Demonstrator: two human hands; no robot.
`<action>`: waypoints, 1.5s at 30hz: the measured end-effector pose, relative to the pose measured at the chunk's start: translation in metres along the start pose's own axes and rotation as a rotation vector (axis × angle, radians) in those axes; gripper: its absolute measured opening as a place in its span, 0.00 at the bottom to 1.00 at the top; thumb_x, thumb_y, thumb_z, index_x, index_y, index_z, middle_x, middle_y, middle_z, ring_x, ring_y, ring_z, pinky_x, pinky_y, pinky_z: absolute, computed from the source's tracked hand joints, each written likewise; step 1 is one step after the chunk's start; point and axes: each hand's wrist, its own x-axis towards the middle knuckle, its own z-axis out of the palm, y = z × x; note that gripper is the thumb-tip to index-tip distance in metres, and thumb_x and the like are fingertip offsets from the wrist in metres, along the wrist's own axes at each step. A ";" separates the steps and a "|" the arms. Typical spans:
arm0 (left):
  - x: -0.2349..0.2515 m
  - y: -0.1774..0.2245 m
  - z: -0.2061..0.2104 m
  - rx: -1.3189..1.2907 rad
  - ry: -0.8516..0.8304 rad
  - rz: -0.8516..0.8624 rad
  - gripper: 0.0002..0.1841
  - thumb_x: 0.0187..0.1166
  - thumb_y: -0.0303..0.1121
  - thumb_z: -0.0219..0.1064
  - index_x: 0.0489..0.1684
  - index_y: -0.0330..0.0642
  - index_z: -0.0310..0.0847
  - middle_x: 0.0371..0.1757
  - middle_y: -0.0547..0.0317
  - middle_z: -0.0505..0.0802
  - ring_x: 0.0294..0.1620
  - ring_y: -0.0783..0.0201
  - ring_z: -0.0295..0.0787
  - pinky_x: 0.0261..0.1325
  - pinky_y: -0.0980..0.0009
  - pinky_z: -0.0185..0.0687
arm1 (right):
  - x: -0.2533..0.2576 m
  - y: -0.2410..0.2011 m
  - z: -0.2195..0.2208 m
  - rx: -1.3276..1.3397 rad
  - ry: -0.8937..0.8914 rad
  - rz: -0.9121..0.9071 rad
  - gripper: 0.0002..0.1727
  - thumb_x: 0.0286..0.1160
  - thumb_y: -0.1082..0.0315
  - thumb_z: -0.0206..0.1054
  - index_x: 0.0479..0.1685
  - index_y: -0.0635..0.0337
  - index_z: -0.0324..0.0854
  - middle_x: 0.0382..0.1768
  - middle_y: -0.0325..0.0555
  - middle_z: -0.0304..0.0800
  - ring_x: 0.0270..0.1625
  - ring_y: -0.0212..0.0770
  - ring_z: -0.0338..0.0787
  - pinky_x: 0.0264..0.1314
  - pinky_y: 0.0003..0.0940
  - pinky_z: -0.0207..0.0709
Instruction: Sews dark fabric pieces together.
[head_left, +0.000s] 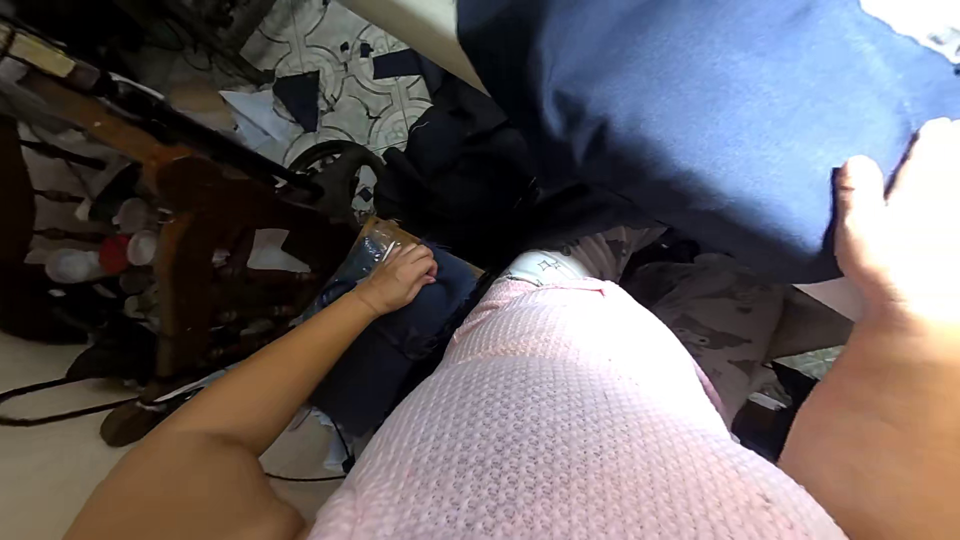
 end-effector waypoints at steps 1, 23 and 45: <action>-0.001 0.000 0.000 0.028 0.005 0.021 0.10 0.83 0.31 0.60 0.38 0.34 0.84 0.53 0.40 0.90 0.60 0.39 0.87 0.65 0.39 0.77 | -0.004 -0.007 -0.005 -0.006 0.001 0.003 0.51 0.84 0.29 0.33 0.93 0.66 0.51 0.91 0.69 0.52 0.94 0.66 0.50 0.92 0.68 0.41; 0.349 0.207 -0.092 -0.400 0.056 0.782 0.08 0.82 0.29 0.56 0.43 0.35 0.78 0.41 0.55 0.87 0.44 0.71 0.83 0.50 0.75 0.80 | -0.058 -0.073 0.020 1.413 -0.111 -0.090 0.09 0.82 0.71 0.62 0.47 0.68 0.85 0.40 0.39 0.93 0.47 0.22 0.91 0.57 0.25 0.85; 0.420 0.201 -0.088 -1.098 -0.305 0.485 0.14 0.69 0.19 0.67 0.37 0.57 0.86 0.40 0.82 0.94 0.44 0.84 0.89 0.50 0.82 0.86 | -0.041 -0.069 0.017 1.073 0.289 -0.123 0.12 0.64 0.79 0.66 0.45 0.68 0.89 0.40 0.51 0.94 0.38 0.31 0.91 0.43 0.24 0.86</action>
